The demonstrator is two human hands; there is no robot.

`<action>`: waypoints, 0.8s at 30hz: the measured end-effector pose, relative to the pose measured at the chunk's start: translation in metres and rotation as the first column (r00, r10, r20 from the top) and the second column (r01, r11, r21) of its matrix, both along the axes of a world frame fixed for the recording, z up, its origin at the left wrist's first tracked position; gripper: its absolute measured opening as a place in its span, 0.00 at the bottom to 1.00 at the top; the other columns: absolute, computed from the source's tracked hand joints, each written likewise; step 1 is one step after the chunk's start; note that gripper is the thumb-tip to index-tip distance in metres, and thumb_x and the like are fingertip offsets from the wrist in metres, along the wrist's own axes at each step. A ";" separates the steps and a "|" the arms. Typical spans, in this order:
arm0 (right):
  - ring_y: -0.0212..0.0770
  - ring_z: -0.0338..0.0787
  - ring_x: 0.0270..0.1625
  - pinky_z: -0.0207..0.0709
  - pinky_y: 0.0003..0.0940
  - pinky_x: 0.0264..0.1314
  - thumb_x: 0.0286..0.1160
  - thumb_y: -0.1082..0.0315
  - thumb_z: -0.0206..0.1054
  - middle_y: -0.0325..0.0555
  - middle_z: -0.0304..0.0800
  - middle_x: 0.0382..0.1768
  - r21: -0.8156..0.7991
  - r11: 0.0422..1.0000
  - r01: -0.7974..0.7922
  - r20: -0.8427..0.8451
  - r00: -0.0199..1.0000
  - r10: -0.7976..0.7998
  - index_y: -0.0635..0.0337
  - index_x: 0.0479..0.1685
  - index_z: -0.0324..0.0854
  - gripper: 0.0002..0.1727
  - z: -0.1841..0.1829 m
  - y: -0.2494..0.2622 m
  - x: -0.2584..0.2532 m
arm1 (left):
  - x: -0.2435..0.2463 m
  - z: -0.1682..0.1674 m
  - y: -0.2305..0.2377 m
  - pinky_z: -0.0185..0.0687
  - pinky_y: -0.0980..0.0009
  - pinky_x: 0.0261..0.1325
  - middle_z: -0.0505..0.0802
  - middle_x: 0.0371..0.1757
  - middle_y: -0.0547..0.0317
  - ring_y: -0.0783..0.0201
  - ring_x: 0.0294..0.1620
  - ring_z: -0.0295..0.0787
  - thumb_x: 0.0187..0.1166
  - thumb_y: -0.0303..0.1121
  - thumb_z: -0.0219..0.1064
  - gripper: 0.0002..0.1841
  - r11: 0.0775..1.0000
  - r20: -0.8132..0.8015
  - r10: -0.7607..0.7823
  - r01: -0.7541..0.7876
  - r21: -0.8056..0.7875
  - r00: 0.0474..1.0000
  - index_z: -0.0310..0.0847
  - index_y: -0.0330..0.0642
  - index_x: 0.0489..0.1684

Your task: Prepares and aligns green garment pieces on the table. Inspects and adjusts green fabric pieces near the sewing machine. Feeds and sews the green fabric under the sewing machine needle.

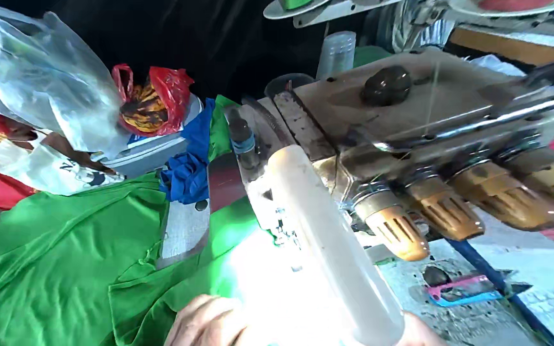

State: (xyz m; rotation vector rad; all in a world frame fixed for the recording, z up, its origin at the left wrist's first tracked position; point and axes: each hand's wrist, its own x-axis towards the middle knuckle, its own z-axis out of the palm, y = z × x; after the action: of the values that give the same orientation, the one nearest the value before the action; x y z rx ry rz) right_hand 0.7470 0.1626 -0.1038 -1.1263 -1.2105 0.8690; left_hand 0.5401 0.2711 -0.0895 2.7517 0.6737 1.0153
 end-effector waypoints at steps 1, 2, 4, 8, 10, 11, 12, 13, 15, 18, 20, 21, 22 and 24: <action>0.22 0.86 0.41 0.81 0.18 0.45 0.76 0.74 0.72 0.45 0.85 0.37 -0.011 1.000 0.008 -0.009 1.000 -0.008 0.67 0.43 0.70 0.12 0.000 0.000 0.001 | 0.000 0.002 -0.001 0.70 0.69 0.68 0.89 0.42 0.48 0.57 0.52 0.83 0.89 0.33 0.59 0.09 1.000 -0.022 -0.001 0.001 0.006 1.000 0.82 0.39 0.41; 0.20 0.86 0.42 0.82 0.17 0.46 0.75 0.75 0.72 0.44 0.85 0.38 -0.033 0.999 0.027 -0.029 0.999 -0.028 0.68 0.42 0.71 0.12 -0.002 0.001 0.001 | 0.000 0.003 -0.002 0.69 0.68 0.66 0.89 0.42 0.48 0.56 0.51 0.82 0.89 0.33 0.59 0.10 1.000 -0.031 0.002 -0.002 0.009 1.000 0.82 0.38 0.41; 0.20 0.86 0.41 0.82 0.16 0.45 0.73 0.75 0.74 0.44 0.85 0.38 -0.066 0.996 0.057 -0.071 0.996 -0.062 0.70 0.40 0.74 0.12 -0.012 0.001 -0.002 | -0.001 0.003 -0.001 0.71 0.71 0.66 0.89 0.41 0.49 0.57 0.52 0.83 0.89 0.33 0.57 0.10 1.000 -0.021 0.029 -0.029 -0.002 0.999 0.82 0.38 0.41; 0.24 0.85 0.41 0.78 0.16 0.48 0.78 0.75 0.69 0.53 0.86 0.36 -0.032 0.999 0.024 -0.010 1.000 -0.025 0.77 0.40 0.76 0.10 -0.019 -0.002 -0.002 | 0.005 0.013 -0.005 0.67 0.68 0.65 0.92 0.43 0.49 0.60 0.52 0.83 0.89 0.37 0.59 0.12 0.985 -0.011 0.089 -0.090 -0.150 0.996 0.84 0.40 0.40; 0.24 0.86 0.42 0.78 0.16 0.51 0.82 0.77 0.64 0.54 0.86 0.37 0.003 1.000 -0.001 0.039 0.999 0.001 0.76 0.42 0.75 0.07 -0.021 -0.002 -0.002 | 0.017 0.023 -0.008 0.62 0.66 0.65 0.91 0.45 0.51 0.65 0.52 0.81 0.87 0.38 0.63 0.11 0.954 -0.021 0.141 -0.141 -0.264 0.990 0.86 0.43 0.39; 0.24 0.86 0.43 0.78 0.16 0.52 0.82 0.77 0.64 0.54 0.86 0.38 0.012 1.000 -0.001 0.053 0.999 0.000 0.74 0.43 0.74 0.06 -0.022 -0.003 -0.002 | 0.025 0.027 -0.010 0.62 0.65 0.65 0.90 0.44 0.51 0.65 0.52 0.81 0.85 0.38 0.65 0.10 0.941 -0.026 0.166 -0.166 -0.296 0.986 0.88 0.43 0.37; 0.25 0.86 0.43 0.78 0.16 0.52 0.81 0.78 0.64 0.55 0.87 0.37 0.026 1.000 0.007 0.057 0.998 -0.008 0.74 0.43 0.74 0.05 -0.022 -0.003 -0.003 | 0.033 0.030 -0.011 0.61 0.62 0.65 0.91 0.43 0.49 0.63 0.52 0.81 0.83 0.37 0.66 0.10 0.935 -0.033 0.189 -0.190 -0.299 0.981 0.89 0.42 0.35; 0.24 0.86 0.43 0.78 0.16 0.52 0.81 0.79 0.63 0.55 0.87 0.38 0.036 0.999 0.014 0.059 0.998 -0.016 0.75 0.44 0.74 0.05 -0.023 -0.004 -0.004 | 0.040 0.031 -0.011 0.60 0.58 0.64 0.91 0.42 0.48 0.61 0.51 0.81 0.82 0.36 0.66 0.11 0.936 -0.052 0.208 -0.214 -0.281 0.977 0.90 0.41 0.35; 0.23 0.88 0.46 0.79 0.16 0.55 0.80 0.80 0.63 0.55 0.89 0.43 0.053 0.998 0.015 0.063 0.998 -0.019 0.76 0.50 0.74 0.07 -0.023 -0.004 -0.005 | 0.051 0.029 -0.009 0.59 0.52 0.63 0.93 0.39 0.48 0.58 0.48 0.83 0.78 0.35 0.66 0.10 0.934 -0.076 0.239 -0.250 -0.254 0.968 0.91 0.39 0.35; 0.30 0.89 0.44 0.81 0.21 0.54 0.82 0.78 0.62 0.62 0.90 0.47 0.054 0.999 0.006 0.140 0.990 -0.013 0.80 0.64 0.74 0.16 -0.021 -0.001 -0.004 | 0.056 0.023 -0.003 0.61 0.53 0.60 0.95 0.39 0.55 0.63 0.44 0.85 0.75 0.35 0.69 0.09 0.929 -0.070 0.254 -0.264 -0.258 0.965 0.93 0.41 0.34; 0.38 0.91 0.42 0.83 0.25 0.52 0.83 0.76 0.62 0.67 0.90 0.48 0.011 1.000 0.017 0.243 0.970 -0.019 0.79 0.70 0.75 0.20 -0.015 -0.001 -0.004 | 0.056 0.021 -0.003 0.60 0.53 0.61 0.95 0.39 0.59 0.67 0.45 0.85 0.75 0.36 0.69 0.08 0.926 -0.060 0.262 -0.269 -0.266 0.963 0.93 0.43 0.35; 0.42 0.92 0.42 0.84 0.28 0.52 0.83 0.76 0.62 0.68 0.90 0.50 -0.015 1.000 0.020 0.286 0.958 -0.015 0.79 0.72 0.75 0.21 -0.011 -0.001 -0.004 | 0.057 0.021 -0.003 0.60 0.52 0.61 0.95 0.39 0.60 0.67 0.45 0.85 0.74 0.36 0.69 0.08 0.926 -0.055 0.271 -0.275 -0.259 0.961 0.93 0.44 0.35; 0.44 0.92 0.42 0.85 0.29 0.52 0.84 0.75 0.62 0.68 0.90 0.51 -0.037 0.999 0.019 0.321 0.947 -0.006 0.79 0.74 0.74 0.22 -0.009 -0.001 -0.004 | 0.058 0.020 -0.004 0.60 0.51 0.62 0.95 0.39 0.61 0.67 0.45 0.85 0.73 0.36 0.69 0.08 0.927 -0.050 0.279 -0.283 -0.246 0.959 0.93 0.44 0.34; 0.45 0.91 0.39 0.85 0.31 0.48 0.83 0.75 0.62 0.66 0.91 0.48 -0.074 0.997 0.028 0.381 0.925 0.002 0.78 0.77 0.72 0.24 -0.004 0.000 -0.004 | 0.061 0.018 -0.004 0.60 0.53 0.60 0.95 0.37 0.63 0.68 0.44 0.85 0.72 0.36 0.68 0.07 0.934 -0.033 0.290 -0.290 -0.207 0.957 0.92 0.46 0.33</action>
State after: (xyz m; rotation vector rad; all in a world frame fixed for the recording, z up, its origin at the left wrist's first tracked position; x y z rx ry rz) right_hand 0.7427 0.1628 -0.1075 -1.4103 -1.4938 0.7099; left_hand 0.6012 0.2672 -0.0711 2.5187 1.1448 0.9285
